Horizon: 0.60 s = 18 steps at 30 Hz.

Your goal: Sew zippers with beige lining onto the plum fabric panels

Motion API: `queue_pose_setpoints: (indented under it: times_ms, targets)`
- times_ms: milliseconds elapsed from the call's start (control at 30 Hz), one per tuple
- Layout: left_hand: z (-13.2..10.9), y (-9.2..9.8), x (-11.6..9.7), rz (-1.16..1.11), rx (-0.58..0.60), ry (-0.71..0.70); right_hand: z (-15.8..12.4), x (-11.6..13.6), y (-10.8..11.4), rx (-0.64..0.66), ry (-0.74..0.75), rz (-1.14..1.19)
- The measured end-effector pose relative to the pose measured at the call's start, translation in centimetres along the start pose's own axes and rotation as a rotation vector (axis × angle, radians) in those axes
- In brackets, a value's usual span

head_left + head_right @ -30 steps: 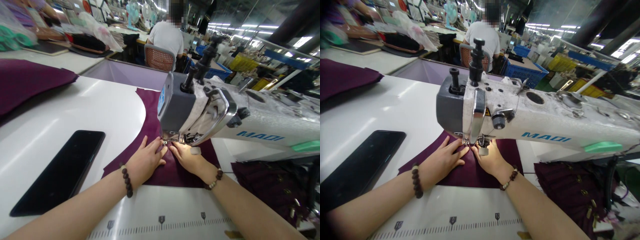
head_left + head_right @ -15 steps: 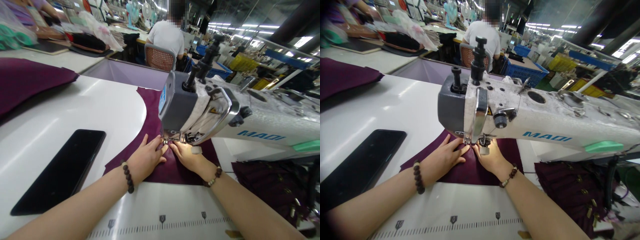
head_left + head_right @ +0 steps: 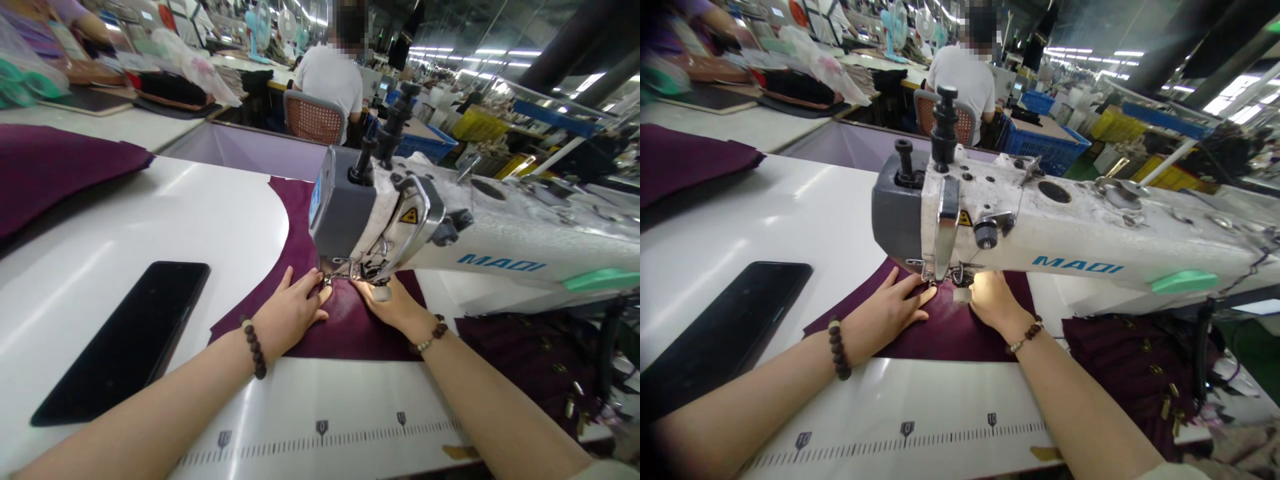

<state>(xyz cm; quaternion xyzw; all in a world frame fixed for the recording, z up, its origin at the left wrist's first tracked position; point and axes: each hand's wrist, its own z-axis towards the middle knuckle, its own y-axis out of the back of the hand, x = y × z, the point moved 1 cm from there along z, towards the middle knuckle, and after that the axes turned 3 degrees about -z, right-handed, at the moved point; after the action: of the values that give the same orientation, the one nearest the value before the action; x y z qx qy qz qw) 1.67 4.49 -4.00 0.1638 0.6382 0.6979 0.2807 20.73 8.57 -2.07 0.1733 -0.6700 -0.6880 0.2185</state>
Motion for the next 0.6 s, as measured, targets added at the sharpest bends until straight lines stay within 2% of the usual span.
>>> queue_pose_setpoints:
  times_ms: [133, 233, 333, 433, 533, 600]
  targets:
    - [-0.1, 0.5, 0.1, -0.012, 0.019, 0.009, -1.1, -2.0, 0.0, -0.040, -0.093, -0.045]
    - [-0.5, 1.3, 0.3, -0.021, 0.055, 0.018, -3.1, -1.5, -0.2, -0.047, -0.157, -0.112]
    - [-1.0, 2.1, 0.6, -0.014, 0.065, 0.010, -6.4, 1.0, -0.7, -0.034, -0.250, -0.221]
    - [-1.2, 2.7, 0.7, -0.002, 0.021, 0.004, -10.3, 4.4, -1.0, -0.033, -0.259, -0.284]
    - [-1.2, 3.1, 0.3, 0.009, -0.018, 0.014, -12.8, 6.9, -0.2, -0.050, -0.169, -0.288]
    - [-1.2, 3.3, -0.3, 0.012, -0.037, 0.019, -12.6, 7.4, 1.2, -0.004, -0.068, -0.186]
